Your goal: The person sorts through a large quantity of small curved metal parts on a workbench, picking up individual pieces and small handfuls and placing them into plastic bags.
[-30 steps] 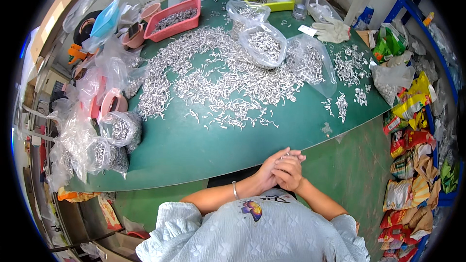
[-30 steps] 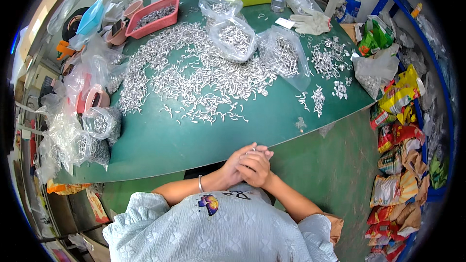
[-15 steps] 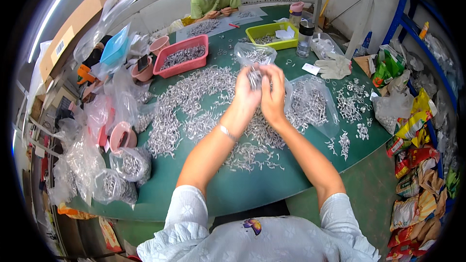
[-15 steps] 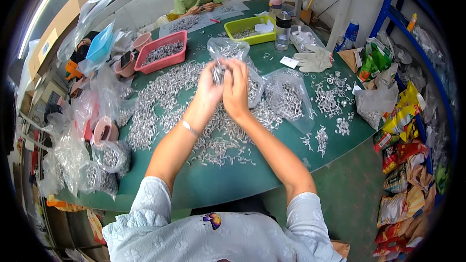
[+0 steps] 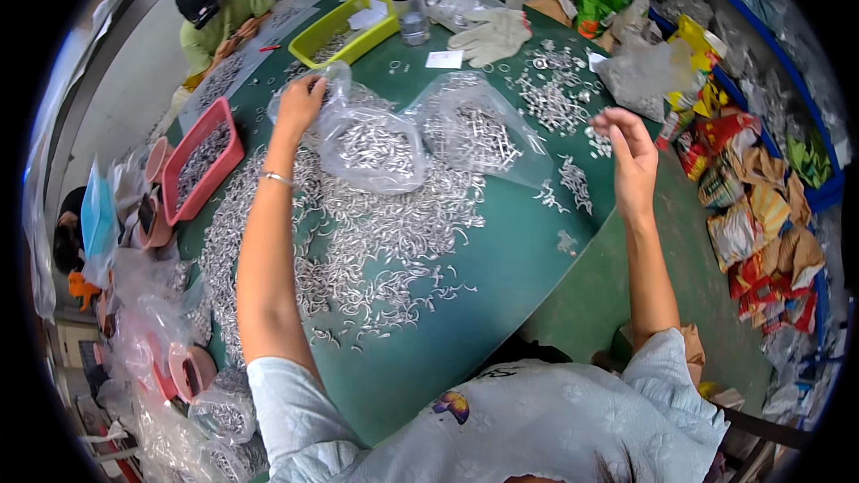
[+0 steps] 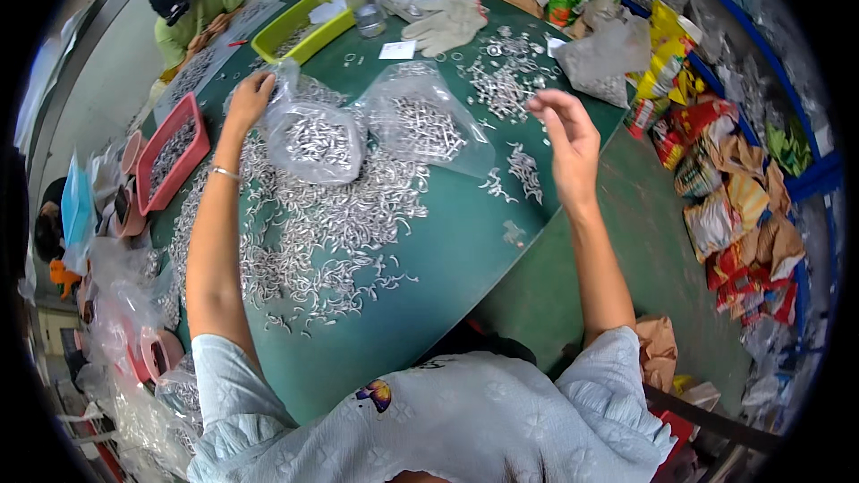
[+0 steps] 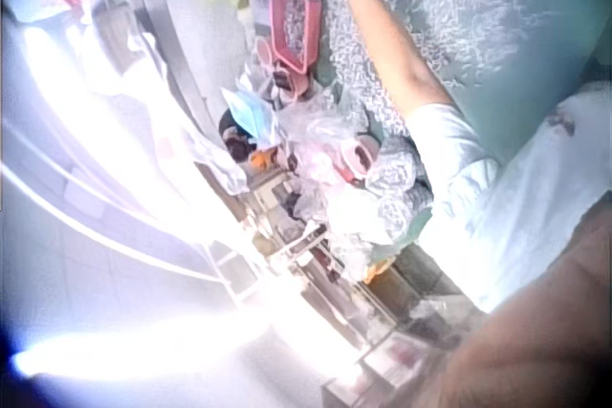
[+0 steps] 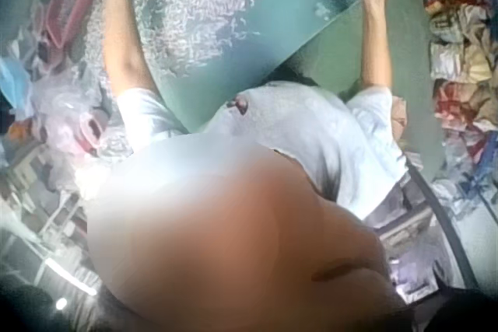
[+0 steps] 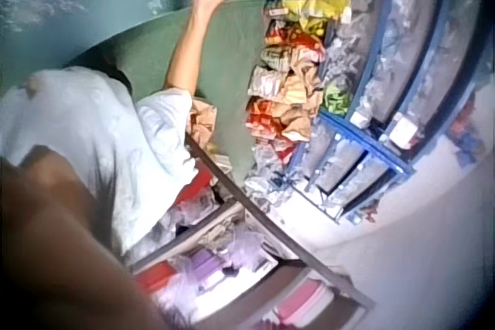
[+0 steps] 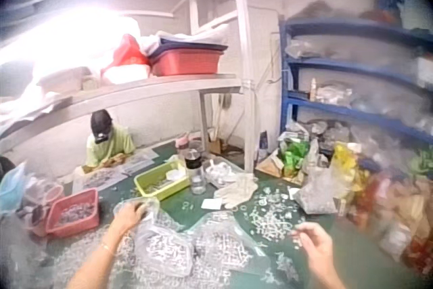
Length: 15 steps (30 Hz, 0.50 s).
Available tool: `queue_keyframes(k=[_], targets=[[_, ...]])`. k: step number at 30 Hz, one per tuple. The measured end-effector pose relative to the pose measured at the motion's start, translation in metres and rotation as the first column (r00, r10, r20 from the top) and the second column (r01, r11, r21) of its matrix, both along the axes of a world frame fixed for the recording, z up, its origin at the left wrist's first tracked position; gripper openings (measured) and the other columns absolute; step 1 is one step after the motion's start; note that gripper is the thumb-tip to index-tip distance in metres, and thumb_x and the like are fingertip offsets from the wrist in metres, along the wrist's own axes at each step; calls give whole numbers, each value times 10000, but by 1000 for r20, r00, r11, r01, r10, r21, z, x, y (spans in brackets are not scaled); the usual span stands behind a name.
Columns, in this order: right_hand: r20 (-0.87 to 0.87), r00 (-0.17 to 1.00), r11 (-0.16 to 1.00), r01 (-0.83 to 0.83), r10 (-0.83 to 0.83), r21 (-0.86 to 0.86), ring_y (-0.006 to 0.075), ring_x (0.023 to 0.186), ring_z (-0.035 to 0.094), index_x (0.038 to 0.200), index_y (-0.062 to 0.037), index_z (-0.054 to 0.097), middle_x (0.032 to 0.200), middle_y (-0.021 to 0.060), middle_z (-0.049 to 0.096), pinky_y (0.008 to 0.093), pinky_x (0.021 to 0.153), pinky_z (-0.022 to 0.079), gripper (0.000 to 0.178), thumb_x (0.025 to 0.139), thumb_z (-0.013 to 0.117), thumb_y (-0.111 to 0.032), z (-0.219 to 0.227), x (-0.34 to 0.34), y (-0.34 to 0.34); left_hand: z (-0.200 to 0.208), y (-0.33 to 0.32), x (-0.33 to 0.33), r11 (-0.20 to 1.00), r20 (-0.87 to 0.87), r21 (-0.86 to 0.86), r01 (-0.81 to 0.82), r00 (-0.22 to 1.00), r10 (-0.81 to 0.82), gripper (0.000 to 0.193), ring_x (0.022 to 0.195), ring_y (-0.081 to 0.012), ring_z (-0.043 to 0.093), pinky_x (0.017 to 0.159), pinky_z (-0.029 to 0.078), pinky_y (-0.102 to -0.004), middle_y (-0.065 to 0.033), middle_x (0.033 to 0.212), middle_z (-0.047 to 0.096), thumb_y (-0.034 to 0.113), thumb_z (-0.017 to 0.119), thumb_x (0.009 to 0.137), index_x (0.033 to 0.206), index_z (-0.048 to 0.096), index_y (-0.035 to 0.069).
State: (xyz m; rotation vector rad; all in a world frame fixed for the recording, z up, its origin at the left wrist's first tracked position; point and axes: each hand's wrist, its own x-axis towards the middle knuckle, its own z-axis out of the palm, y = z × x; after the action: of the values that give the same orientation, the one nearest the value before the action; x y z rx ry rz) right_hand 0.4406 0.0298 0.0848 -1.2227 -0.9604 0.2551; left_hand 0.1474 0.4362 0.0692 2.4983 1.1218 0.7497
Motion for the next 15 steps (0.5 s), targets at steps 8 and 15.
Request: queue_keyframes(k=[8,15], targets=[[113,993,926,62,-22,-373,142,1052,582,1141,7,602,1099,62,653,273,940,423,229,944,492,-34,-92,42,-62,-8,-1,-1,989,-366,-11,-144,921,130,681,1383,-416,263,1129,232,-442,-234,1476,332,533,383,963,1438,349,46],[217,975,906,58,38,-419,252,1200,539,1260,-27,555,1261,123,600,331,1033,376,330,969,439,-131,-93,41,-41,-4,-26,2,988,1,-56,-143,990,144,585,1280,-380,433,1061,310,-457,-227,1364,483,450,345,985,1440,354,83]])
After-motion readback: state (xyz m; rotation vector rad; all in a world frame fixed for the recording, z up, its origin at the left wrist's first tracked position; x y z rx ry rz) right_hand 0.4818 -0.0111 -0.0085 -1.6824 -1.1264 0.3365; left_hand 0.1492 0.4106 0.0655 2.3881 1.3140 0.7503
